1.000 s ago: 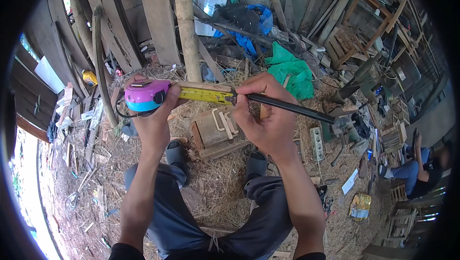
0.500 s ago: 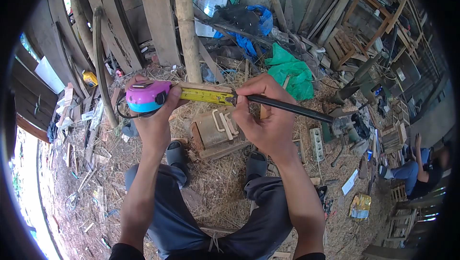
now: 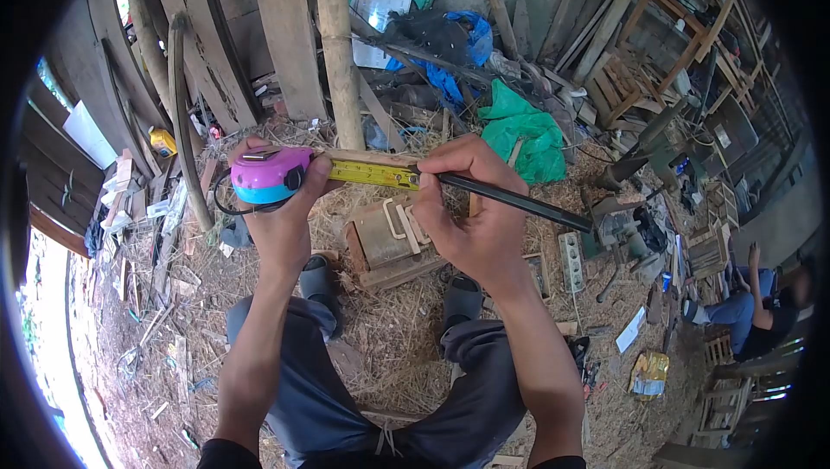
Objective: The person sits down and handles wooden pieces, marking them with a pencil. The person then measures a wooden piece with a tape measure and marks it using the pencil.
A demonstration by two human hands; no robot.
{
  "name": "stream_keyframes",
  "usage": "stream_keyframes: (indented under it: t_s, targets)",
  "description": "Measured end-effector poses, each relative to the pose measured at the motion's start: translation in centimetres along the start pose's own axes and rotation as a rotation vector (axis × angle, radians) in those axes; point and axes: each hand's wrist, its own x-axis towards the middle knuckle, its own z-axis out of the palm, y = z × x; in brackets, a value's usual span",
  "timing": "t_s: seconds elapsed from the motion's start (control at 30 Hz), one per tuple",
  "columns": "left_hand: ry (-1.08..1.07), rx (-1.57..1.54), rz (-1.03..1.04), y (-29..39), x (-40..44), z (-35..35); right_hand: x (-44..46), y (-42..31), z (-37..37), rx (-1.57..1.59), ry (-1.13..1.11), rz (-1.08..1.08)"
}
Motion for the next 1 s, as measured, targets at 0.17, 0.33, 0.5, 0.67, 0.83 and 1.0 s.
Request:
stream_keyframes:
  t_s: [0.17, 0.33, 0.5, 0.67, 0.83, 1.0]
  targets:
    - [0.002, -0.022, 0.0, 0.07, -0.03, 0.1, 0.0, -0.04, -0.04, -0.027, -0.011, 0.012]
    - [-0.018, -0.004, 0.007, 0.37, -0.03, 0.15, 0.05, -0.19, 0.08, -0.042, -0.011, 0.01]
    - [-0.004, -0.026, 0.018, 0.1, 0.03, 0.19, 0.04, -0.18, 0.08, -0.039, 0.001, 0.031]
    - [-0.003, -0.01, 0.02, -0.04, 0.01, 0.06, 0.01, -0.1, 0.1, -0.045, -0.001, 0.031]
    - [0.004, -0.006, 0.004, 0.19, 0.01, 0.17, 0.07, -0.13, 0.09, -0.028, 0.008, 0.021]
    - [0.0, -0.016, 0.003, 0.23, -0.01, 0.18, -0.01, 0.14, 0.09, -0.06, 0.01, -0.005]
